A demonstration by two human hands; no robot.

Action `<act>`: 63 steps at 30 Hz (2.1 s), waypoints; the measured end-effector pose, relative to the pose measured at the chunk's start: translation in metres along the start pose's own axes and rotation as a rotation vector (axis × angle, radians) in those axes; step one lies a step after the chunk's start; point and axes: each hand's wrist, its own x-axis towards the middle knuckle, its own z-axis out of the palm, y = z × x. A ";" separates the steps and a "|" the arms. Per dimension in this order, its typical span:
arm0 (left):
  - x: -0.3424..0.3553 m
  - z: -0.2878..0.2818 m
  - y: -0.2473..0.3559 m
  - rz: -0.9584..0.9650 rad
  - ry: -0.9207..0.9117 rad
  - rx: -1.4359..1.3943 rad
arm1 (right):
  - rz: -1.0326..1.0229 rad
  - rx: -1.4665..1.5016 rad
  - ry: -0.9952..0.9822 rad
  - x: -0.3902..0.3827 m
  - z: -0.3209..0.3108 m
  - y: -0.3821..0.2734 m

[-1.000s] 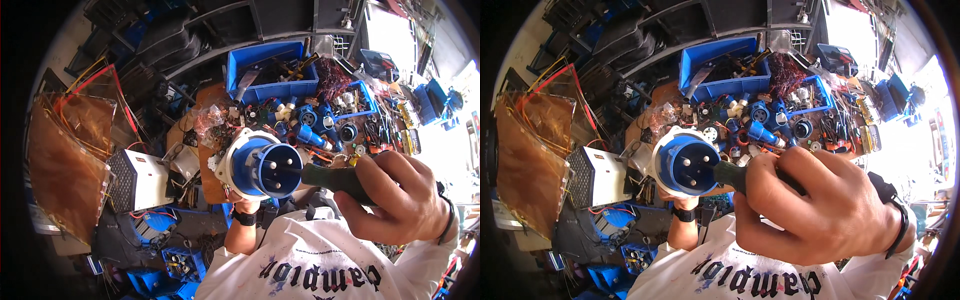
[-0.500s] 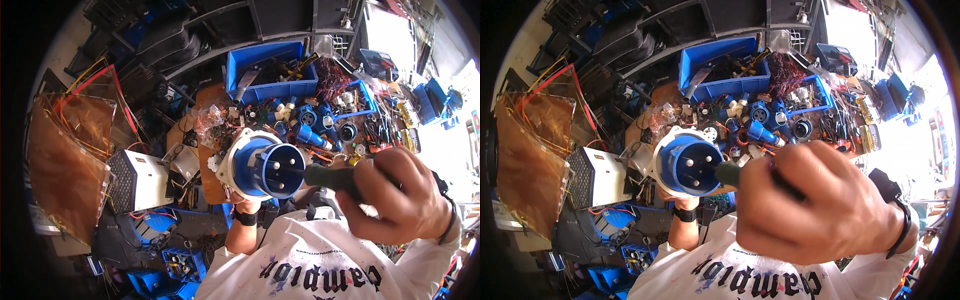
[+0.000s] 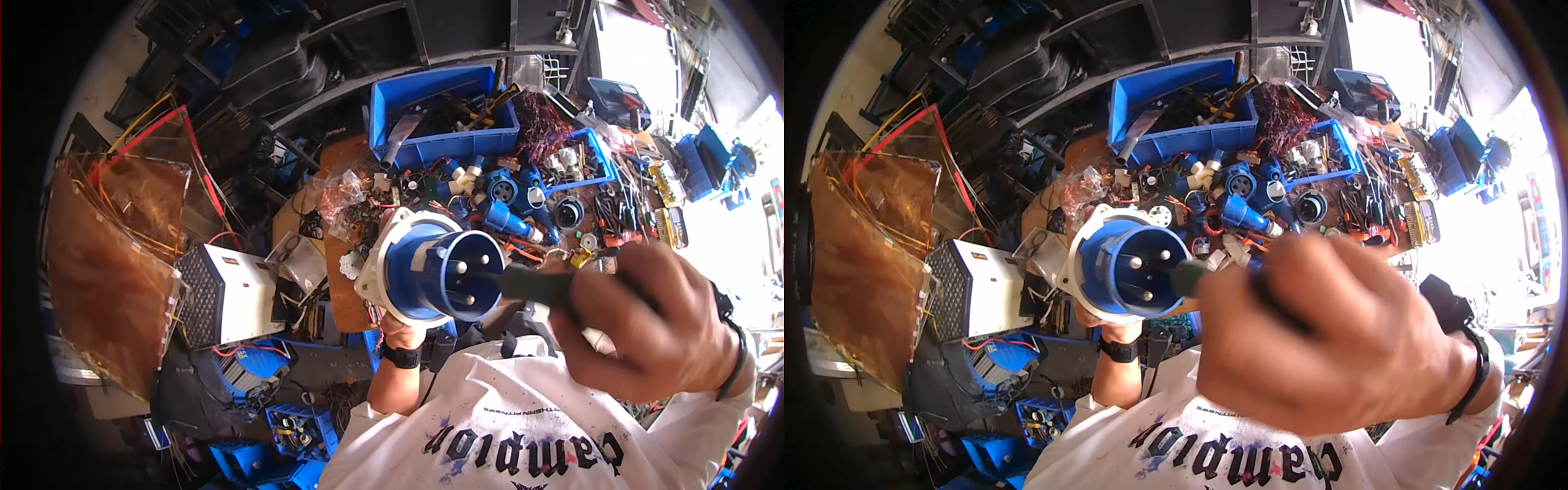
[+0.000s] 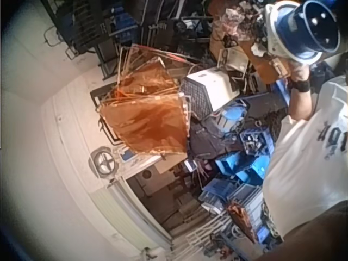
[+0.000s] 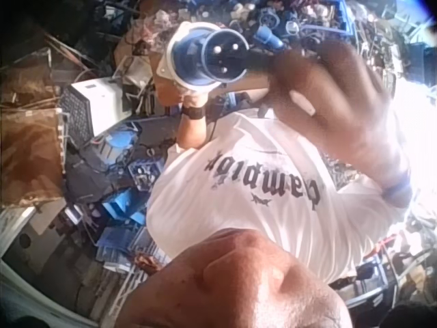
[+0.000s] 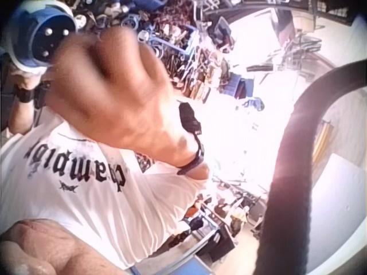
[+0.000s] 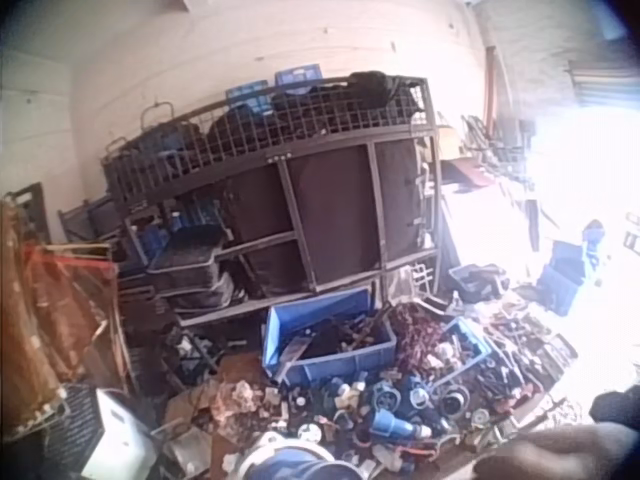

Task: The person uses a screwdriver to manipulate the internal terminals of a blue and white industrial electrical socket. They repeatedly insert the tool into the socket's openings, turning and adjusting the internal components while holding the socket in their left hand. The task involves continuous manipulation of the same object without a visible final assembly or completion state.

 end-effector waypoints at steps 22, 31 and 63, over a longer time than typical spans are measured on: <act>0.003 -0.002 0.005 0.005 0.004 0.007 | 0.296 -0.105 -0.063 0.004 0.005 0.000; 0.005 -0.002 0.006 0.002 0.005 0.010 | 0.300 0.019 -0.274 0.007 -0.008 0.001; -0.006 -0.003 -0.015 -0.039 0.026 -0.008 | 0.441 0.585 0.239 -0.017 0.029 0.003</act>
